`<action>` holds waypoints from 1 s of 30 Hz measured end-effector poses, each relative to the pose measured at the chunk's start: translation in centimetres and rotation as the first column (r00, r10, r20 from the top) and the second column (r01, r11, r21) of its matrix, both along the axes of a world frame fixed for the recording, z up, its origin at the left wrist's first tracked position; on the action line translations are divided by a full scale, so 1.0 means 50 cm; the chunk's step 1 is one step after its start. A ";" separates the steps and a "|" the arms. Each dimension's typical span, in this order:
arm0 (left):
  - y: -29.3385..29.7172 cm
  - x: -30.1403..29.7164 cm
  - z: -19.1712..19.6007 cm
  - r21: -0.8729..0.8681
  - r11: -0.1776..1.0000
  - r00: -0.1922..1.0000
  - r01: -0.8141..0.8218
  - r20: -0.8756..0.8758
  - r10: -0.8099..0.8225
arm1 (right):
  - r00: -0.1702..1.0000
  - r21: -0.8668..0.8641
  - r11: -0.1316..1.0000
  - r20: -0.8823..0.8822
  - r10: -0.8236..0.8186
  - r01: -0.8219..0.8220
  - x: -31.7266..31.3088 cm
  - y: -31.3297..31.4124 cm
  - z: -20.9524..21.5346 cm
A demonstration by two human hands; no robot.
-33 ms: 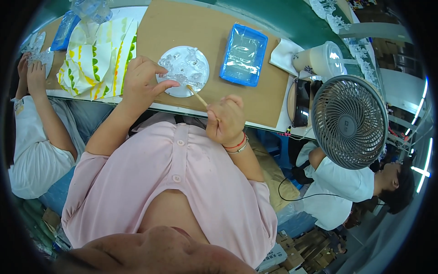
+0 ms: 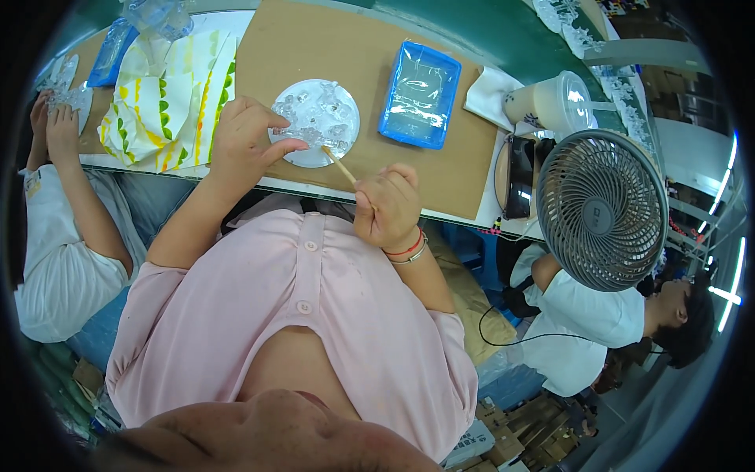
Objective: The recorder is applying glue to white decorative lighting components using a small brush at an assembly line.
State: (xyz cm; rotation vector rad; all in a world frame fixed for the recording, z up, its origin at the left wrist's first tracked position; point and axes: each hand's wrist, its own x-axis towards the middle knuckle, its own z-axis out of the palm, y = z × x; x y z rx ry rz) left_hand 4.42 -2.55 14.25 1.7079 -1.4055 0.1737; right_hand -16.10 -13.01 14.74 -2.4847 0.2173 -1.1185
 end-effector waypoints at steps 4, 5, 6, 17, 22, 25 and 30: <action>0.008 0.012 0.008 0.050 0.993 0.994 0.110 -0.006 -0.110 | 1.000 -0.016 1.000 -0.019 0.022 -0.022 -0.001 -0.004 0.003; 0.010 0.012 0.008 0.050 0.990 0.991 0.131 -0.021 -0.130 | 1.000 0.002 1.000 -0.001 0.026 -0.026 -0.002 -0.009 0.004; 0.011 0.010 0.008 0.051 0.990 0.991 0.132 -0.023 -0.131 | 0.999 0.020 0.999 0.017 0.028 -0.029 -0.006 -0.012 0.006; -0.012 -0.040 -0.019 -0.065 0.996 0.998 0.061 0.023 -0.060 | 0.998 0.040 0.997 0.013 -0.063 0.063 -0.023 -0.004 0.008; -0.004 -0.044 -0.015 -0.029 0.999 1.000 0.014 0.020 -0.013 | 0.987 0.019 0.987 0.027 -0.158 0.158 -0.020 -0.020 0.006; 0.002 -0.042 0.008 -0.030 1.000 1.000 0.003 -0.026 -0.004 | 0.984 -0.014 0.984 0.024 -0.175 0.175 -0.020 -0.017 0.007; 0.012 0.005 0.013 0.090 0.990 0.990 0.106 -0.098 -0.097 | 0.998 0.040 0.997 -0.008 0.070 -0.070 -0.010 0.007 0.011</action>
